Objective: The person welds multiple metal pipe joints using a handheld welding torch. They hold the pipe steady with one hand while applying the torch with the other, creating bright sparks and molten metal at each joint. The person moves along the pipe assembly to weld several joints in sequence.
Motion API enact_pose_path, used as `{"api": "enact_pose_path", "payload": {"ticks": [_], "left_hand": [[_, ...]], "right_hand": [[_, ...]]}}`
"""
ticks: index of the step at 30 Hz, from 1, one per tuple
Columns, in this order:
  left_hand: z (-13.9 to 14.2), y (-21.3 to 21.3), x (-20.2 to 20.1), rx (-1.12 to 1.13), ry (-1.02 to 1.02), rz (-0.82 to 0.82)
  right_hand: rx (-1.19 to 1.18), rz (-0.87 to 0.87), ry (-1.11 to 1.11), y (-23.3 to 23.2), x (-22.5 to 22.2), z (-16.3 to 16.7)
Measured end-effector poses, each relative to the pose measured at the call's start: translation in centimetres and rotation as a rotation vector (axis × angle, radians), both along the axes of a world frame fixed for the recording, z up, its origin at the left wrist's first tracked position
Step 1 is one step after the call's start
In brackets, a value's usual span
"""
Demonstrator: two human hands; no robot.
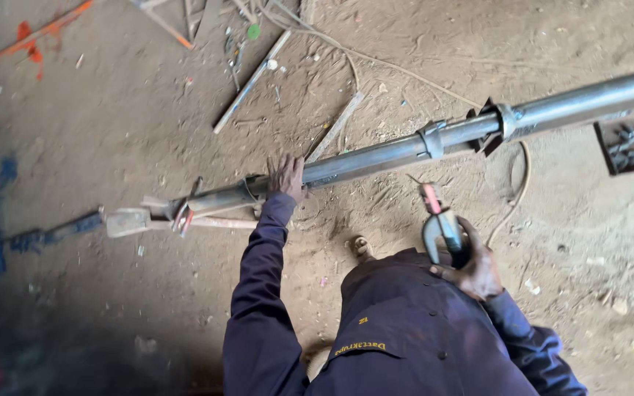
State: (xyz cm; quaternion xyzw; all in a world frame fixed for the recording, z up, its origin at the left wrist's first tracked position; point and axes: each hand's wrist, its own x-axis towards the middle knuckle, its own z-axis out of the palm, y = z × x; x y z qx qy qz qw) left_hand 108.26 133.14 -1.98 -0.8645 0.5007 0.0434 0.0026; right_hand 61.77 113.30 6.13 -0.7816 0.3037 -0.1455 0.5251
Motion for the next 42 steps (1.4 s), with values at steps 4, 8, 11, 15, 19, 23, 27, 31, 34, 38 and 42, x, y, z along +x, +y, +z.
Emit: {"api": "enact_pose_path", "payload": {"ticks": [4, 8, 11, 15, 19, 23, 27, 31, 34, 38, 42], "left_hand": [[-1.4, 0.1, 2.7, 0.034, 0.185, 0.011], [-0.8, -0.9, 3.5, 0.108, 0.258, -0.048], [1.3, -1.9, 3.3, 0.305, 0.182, -0.035], [3.6, -1.8, 2.4, 0.348, 0.21, -0.038], [3.2, -1.7, 3.1, 0.357, 0.201, -0.068], [0.0, -0.9, 4.4, 0.114, 0.34, -0.073], [-2.4, 0.9, 5.0, -0.09, 0.454, -0.121], [-1.8, 1.6, 5.4, 0.104, 0.329, -0.076], [-1.3, 0.0, 5.4, 0.101, 0.344, -0.16], [-0.9, -0.2, 5.8, 0.173, 0.406, -0.116], [-1.4, -0.6, 6.2, 0.074, 0.477, -0.154]], "right_hand": [[-0.04, -0.012, -0.056, 4.2, 2.5, 1.7], [-0.08, -0.026, 0.121, 7.4, 4.7, 2.7], [-0.114, -0.03, 0.019, 9.0, 5.5, 2.5], [-0.231, -0.037, -0.035, 10.4, 5.2, 2.0], [-0.035, -0.054, 0.066, 10.1, 4.6, 2.2], [-0.039, -0.022, 0.149, 8.7, 4.3, 2.0], [-0.095, 0.042, 0.098, 7.7, 3.9, 0.4], [0.126, 0.039, 0.294, 8.3, 4.4, -1.3], [0.063, 0.062, 0.04, 9.1, 5.2, -1.9], [0.026, -0.017, 0.103, 10.8, 7.0, -2.0], [-0.033, -0.092, 0.06, 13.0, 9.5, -1.7]]}}
